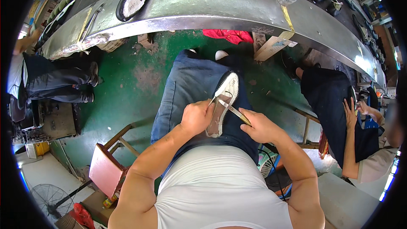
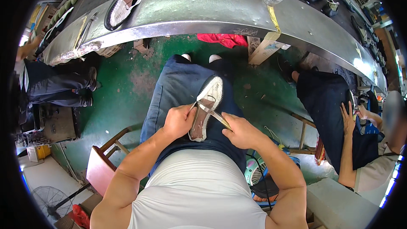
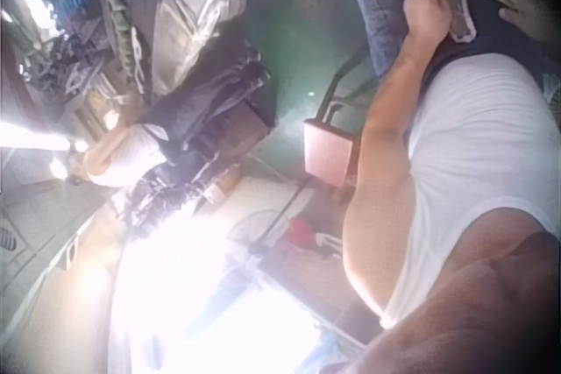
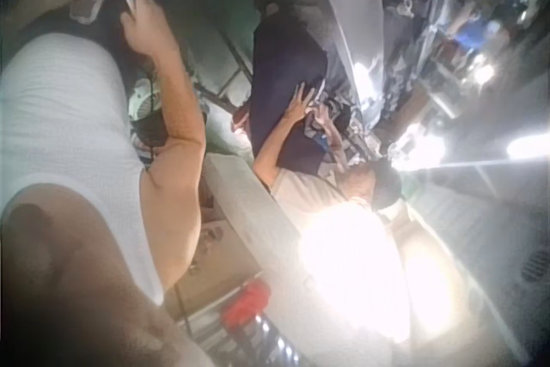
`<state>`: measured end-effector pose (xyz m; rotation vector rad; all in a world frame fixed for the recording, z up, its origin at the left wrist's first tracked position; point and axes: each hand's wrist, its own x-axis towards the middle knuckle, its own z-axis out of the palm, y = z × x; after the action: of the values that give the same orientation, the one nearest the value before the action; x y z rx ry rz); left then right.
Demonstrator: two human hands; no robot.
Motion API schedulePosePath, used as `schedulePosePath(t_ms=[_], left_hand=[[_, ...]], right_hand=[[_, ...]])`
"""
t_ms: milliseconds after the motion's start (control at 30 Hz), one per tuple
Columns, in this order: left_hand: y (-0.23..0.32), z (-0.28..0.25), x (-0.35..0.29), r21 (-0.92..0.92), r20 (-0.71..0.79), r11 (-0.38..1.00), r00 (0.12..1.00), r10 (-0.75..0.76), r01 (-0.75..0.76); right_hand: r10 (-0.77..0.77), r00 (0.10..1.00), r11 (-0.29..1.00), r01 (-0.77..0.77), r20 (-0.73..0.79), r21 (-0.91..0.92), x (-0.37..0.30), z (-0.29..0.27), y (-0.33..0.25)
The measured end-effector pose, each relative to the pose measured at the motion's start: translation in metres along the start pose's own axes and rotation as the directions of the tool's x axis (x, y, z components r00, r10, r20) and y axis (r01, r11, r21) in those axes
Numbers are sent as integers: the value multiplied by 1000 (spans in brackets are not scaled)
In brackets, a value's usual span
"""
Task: Manually lasting shoes by pulling the upper over the last and securing it using pliers and nails at an assembly line station.
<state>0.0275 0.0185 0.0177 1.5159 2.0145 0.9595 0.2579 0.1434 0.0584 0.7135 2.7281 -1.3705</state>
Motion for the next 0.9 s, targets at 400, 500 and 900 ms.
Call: schedulePosePath(t_ms=[400, 500, 900], left_hand=[[-55, 54, 21, -541, 87, 776, 940, -330, 322], [-48, 61, 18, -773, 372, 352, 827, -422, 527], [-53, 42, 23, -847, 442, 164, 842, -310, 506]], right_hand=[[322, 819, 927, -169, 475, -336, 65, -74, -50], [345, 815, 914, -179, 466, -364, 75, -64, -50], [287, 951, 945, -261, -117, 197, 43, 53, 2]])
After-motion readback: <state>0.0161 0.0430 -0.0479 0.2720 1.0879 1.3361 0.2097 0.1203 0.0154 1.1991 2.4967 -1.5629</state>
